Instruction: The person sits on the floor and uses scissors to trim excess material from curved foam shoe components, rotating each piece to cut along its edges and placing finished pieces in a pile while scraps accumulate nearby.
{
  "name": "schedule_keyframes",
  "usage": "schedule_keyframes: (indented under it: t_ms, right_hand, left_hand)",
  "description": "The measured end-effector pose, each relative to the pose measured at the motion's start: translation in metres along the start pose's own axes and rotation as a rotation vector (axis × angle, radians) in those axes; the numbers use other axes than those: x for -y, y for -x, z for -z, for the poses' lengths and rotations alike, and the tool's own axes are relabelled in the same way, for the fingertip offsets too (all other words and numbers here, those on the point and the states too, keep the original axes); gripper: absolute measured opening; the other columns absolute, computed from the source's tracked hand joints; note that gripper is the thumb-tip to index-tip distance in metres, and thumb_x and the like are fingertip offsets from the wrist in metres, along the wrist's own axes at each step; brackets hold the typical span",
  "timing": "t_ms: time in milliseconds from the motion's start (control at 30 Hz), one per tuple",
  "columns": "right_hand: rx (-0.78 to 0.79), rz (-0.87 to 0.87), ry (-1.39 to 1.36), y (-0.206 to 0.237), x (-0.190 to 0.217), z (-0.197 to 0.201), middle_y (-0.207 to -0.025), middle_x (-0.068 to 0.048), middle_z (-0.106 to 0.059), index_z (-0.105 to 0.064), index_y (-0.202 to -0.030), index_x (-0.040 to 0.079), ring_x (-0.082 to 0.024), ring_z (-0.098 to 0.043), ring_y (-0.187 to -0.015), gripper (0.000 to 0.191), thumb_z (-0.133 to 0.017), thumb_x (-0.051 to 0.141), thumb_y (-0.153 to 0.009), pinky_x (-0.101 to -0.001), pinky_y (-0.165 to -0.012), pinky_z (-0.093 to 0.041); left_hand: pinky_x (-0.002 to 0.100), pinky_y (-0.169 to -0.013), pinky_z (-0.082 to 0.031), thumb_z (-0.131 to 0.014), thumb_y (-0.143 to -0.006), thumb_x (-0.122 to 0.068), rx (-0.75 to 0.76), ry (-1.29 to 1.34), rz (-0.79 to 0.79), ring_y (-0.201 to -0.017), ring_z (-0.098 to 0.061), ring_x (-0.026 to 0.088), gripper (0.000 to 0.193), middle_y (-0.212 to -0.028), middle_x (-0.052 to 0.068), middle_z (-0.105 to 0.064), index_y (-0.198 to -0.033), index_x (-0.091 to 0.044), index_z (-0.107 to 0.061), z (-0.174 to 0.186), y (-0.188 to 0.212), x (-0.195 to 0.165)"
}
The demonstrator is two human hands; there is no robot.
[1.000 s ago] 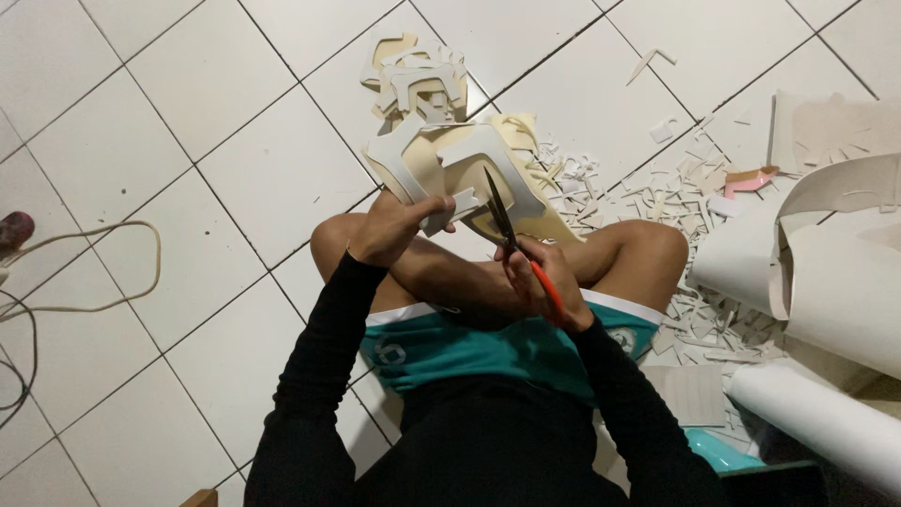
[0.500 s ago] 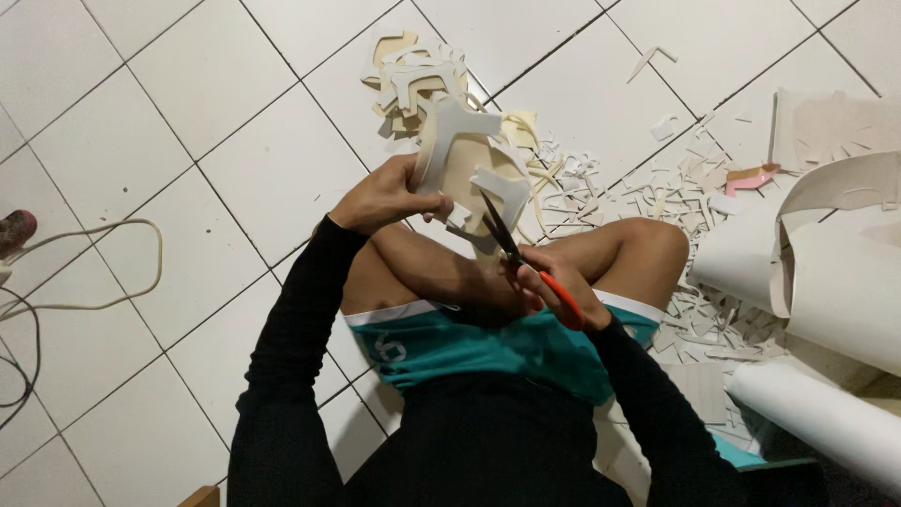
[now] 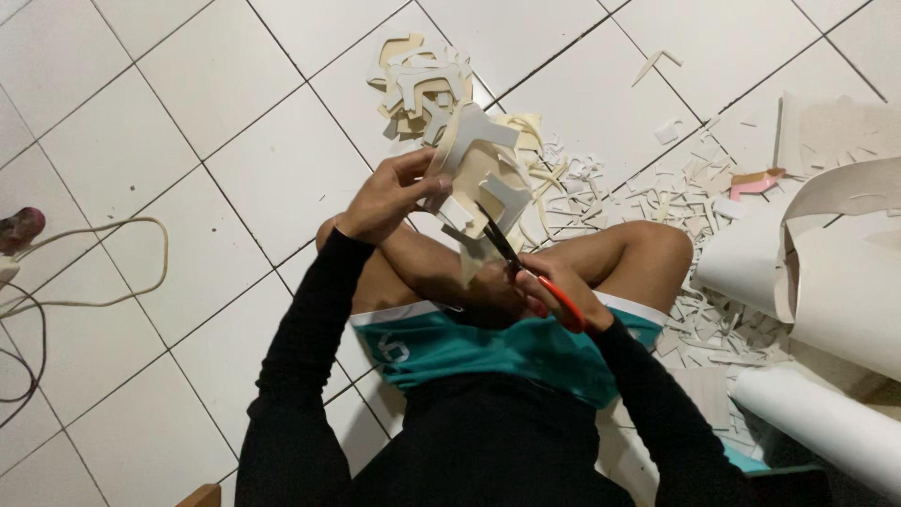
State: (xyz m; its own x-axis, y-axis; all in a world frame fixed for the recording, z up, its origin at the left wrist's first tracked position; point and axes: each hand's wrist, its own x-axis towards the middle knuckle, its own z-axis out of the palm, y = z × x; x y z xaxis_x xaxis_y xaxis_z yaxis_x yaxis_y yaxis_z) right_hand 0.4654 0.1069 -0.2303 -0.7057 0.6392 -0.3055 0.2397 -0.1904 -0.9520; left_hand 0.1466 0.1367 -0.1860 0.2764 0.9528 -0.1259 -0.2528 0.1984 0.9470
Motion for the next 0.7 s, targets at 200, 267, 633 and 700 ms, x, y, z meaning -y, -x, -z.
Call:
schedule_keyframes:
  t_ms: [200,267,633,700]
  right_hand:
    - [-0.055,0.224,-0.355,-0.014,0.005,-0.038,-0.07,0.001,-0.049,-0.056,-0.104,0.005,-0.007,-0.048,-0.057,0.057,-0.048,0.061,-0.102,-0.022,-0.05,-0.039]
    - [-0.091,0.282,-0.275,-0.019,0.008,-0.04,-0.069,0.002,-0.05,-0.056,-0.099,0.005,-0.007,-0.048,-0.059,0.063,-0.044,0.066,-0.103,-0.0204,-0.051,-0.037]
    - [-0.225,0.262,-0.128,-0.026,-0.017,-0.043,-0.07,0.0,-0.055,-0.056,-0.089,0.006,-0.007,-0.05,-0.059,0.054,-0.047,0.057,-0.106,-0.0221,-0.052,-0.036]
    - [-0.255,0.211,-0.161,-0.025,-0.023,-0.044,-0.065,0.0,-0.054,-0.056,-0.085,0.006,-0.007,-0.049,-0.054,0.053,-0.049,0.053,-0.107,-0.0217,-0.048,-0.036]
  left_hand:
    - [0.025,-0.077,-0.051,-0.076,-0.096,-0.005,-0.178,0.314,-0.079,-0.099,-0.058,0.013,0.043,-0.124,0.009,-0.063,-0.133,-0.005,-0.056,-0.038,0.007,0.045]
    - [0.026,-0.079,-0.054,-0.074,-0.095,-0.006,-0.243,0.337,-0.041,-0.103,-0.061,0.014,0.041,-0.123,0.008,-0.064,-0.131,-0.005,-0.056,-0.051,0.01,0.054]
    - [0.033,-0.101,-0.057,-0.069,-0.098,-0.004,-0.288,0.478,-0.127,-0.12,-0.062,0.019,0.042,-0.131,0.011,-0.06,-0.136,-0.004,-0.05,-0.074,0.019,0.075]
    - [0.033,-0.1,-0.055,-0.07,-0.097,-0.004,-0.27,0.485,-0.116,-0.12,-0.061,0.019,0.045,-0.131,0.011,-0.061,-0.136,-0.003,-0.049,-0.073,0.02,0.076]
